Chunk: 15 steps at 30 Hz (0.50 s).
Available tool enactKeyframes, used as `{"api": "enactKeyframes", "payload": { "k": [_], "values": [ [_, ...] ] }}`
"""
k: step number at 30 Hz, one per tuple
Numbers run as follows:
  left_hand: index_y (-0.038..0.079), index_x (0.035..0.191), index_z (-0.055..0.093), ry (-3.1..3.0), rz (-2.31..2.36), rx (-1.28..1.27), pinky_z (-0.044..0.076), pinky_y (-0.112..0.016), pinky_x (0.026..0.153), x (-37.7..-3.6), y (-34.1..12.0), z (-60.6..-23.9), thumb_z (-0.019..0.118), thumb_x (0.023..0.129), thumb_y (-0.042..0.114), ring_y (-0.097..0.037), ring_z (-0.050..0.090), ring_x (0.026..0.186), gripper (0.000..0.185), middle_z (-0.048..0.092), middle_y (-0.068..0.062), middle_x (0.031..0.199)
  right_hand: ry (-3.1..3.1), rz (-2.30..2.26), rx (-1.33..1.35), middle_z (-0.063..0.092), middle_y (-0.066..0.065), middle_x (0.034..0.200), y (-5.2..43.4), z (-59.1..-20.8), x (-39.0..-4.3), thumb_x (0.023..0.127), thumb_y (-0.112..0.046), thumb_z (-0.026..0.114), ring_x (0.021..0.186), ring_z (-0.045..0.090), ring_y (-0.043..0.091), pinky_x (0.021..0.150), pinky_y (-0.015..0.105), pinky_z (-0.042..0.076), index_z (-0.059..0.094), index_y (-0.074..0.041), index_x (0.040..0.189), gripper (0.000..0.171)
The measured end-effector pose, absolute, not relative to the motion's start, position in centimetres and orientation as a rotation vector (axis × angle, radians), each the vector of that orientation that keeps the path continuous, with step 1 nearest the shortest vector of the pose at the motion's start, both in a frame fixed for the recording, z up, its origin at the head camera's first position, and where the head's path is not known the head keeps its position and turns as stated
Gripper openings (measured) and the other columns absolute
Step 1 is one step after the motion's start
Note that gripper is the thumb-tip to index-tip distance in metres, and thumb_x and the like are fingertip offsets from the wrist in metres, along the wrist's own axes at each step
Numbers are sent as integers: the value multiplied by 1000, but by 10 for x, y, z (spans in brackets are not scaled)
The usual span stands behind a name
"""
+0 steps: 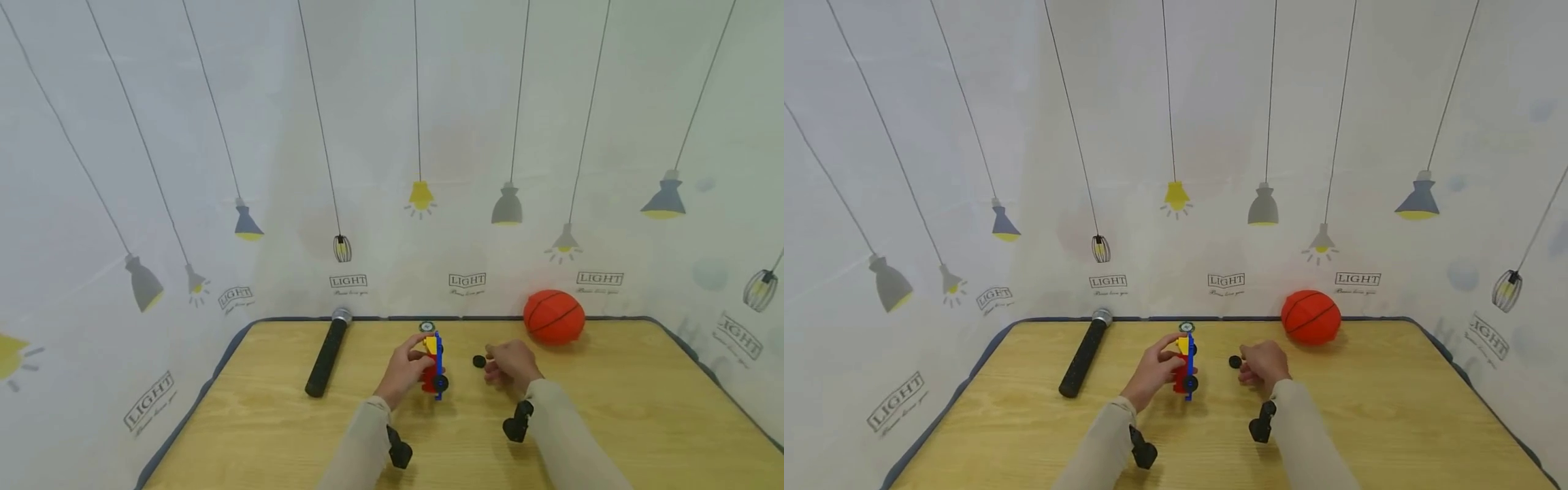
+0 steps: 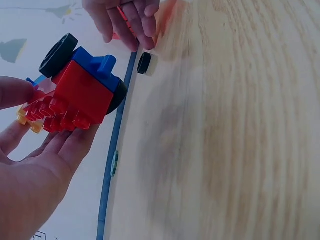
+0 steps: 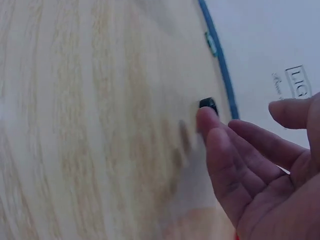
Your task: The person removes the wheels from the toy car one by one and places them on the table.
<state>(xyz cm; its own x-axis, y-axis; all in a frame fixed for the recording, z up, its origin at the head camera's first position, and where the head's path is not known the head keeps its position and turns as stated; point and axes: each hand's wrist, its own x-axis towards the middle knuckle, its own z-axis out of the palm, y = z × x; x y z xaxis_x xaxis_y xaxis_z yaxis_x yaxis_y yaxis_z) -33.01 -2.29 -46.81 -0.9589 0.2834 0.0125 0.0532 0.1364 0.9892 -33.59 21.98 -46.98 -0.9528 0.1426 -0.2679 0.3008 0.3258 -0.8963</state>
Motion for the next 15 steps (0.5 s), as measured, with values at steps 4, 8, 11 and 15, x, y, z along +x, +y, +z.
{"api": "enactKeyframes", "payload": {
  "k": [4, 8, 11, 15],
  "values": [
    [25, 147, 50, 2228, 1920, 325, 60, -35, 80, -325, -25, -464, 61, 97, 15, -17, 68, 91, 52, 68, -15, 113, 2489, -1602, 256, 74, 17, 90, 218, -461, -327, 103, -27, 54, 65, 71, 16, 67, 34, 62, 63, 10, 125, 44],
    [24, 149, 48, 2202, 1947, 311, 61, -39, 85, -326, -26, -460, 61, 98, 14, -19, 69, 96, 53, 65, -17, 119, 2548, -1534, 153, 74, 17, 95, 212, -446, -318, 102, -29, 57, 72, 71, 18, 72, 37, 62, 64, 5, 125, 42],
    [24, 148, 48, 2170, 1961, 305, 61, -40, 88, -326, -26, -461, 61, 98, 14, -19, 69, 97, 53, 64, -17, 120, 2590, -1509, 65, 74, 15, 94, 208, -438, -309, 101, -27, 59, 75, 72, 18, 71, 36, 60, 67, 3, 120, 37],
    [24, 148, 48, 2144, 1979, 315, 60, -42, 90, -323, -25, -463, 63, 98, 12, -19, 69, 96, 53, 63, -18, 119, 2602, -1527, -60, 75, 13, 94, 203, -434, -297, 99, -22, 62, 79, 72, 21, 70, 35, 59, 70, 1, 114, 29]
  ]
}}
